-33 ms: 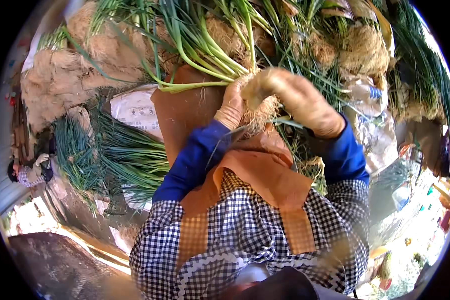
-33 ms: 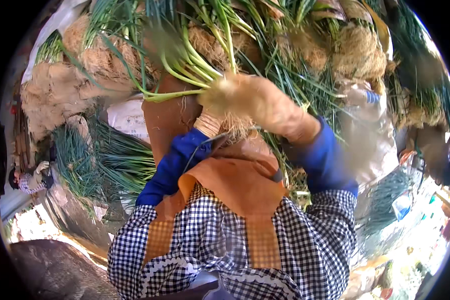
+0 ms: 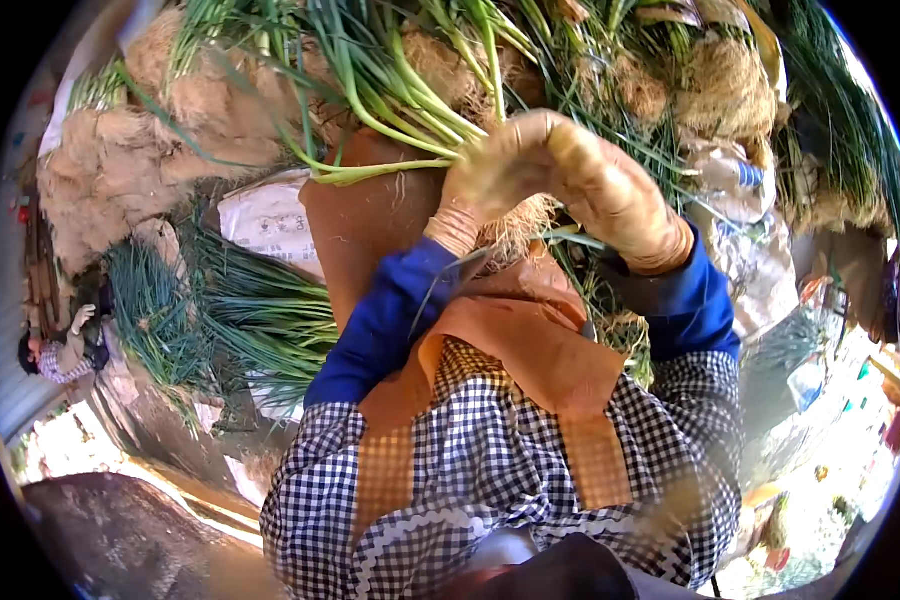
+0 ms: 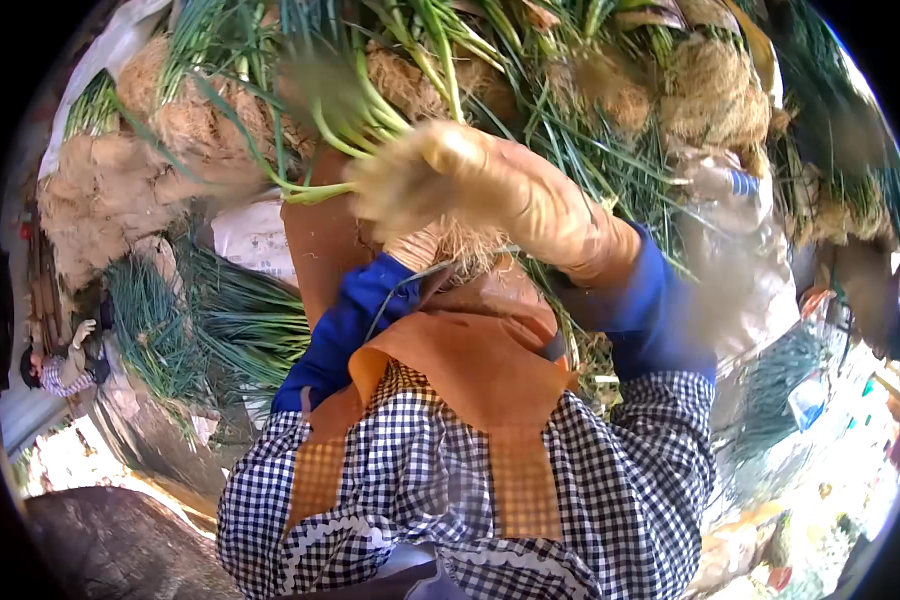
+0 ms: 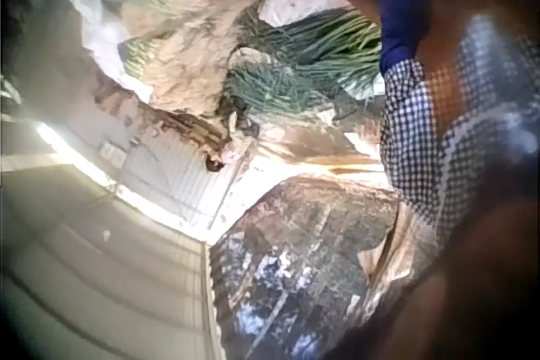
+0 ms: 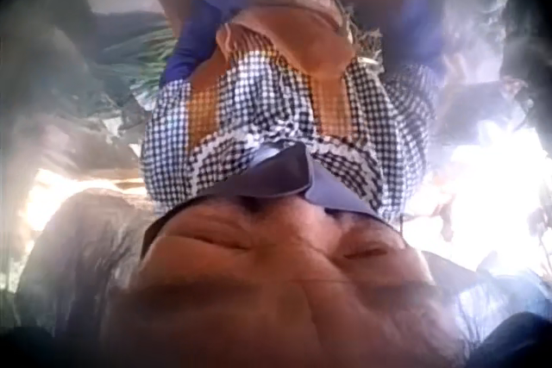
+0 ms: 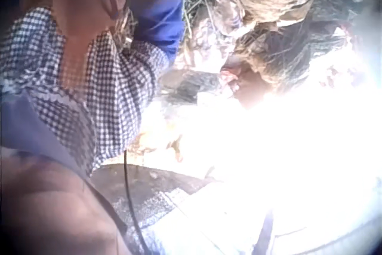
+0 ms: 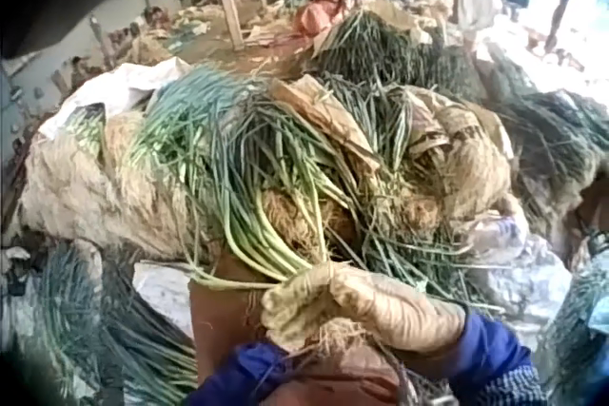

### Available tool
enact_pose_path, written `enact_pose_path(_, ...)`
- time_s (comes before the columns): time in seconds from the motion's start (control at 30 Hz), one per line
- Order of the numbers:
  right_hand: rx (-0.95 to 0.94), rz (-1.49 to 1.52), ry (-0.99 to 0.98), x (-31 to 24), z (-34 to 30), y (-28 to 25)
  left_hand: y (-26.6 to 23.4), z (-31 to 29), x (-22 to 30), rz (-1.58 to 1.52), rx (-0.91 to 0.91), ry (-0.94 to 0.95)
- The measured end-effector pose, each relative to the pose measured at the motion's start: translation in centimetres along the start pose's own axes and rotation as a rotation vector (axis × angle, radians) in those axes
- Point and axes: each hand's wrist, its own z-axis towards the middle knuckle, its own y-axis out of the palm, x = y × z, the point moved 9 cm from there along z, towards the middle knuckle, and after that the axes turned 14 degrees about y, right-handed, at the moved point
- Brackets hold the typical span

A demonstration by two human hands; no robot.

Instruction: The person processes bundles of green onions by pulling off outer layers, shaking them, and placing them into piles while working on the floor.

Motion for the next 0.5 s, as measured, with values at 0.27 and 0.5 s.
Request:
enact_pose_path(0.27,0.094,0.292,0.137,4.3,-2.7,-0.4,-1.3,0.0,0.0,0.088,0.109,0.009)
enact_pose_path(0.5,1.078,-1.242,1.012,12.7,-18.8,-20.7,-3.8,1.5,-1.6,-0.002,-0.083,-0.002)
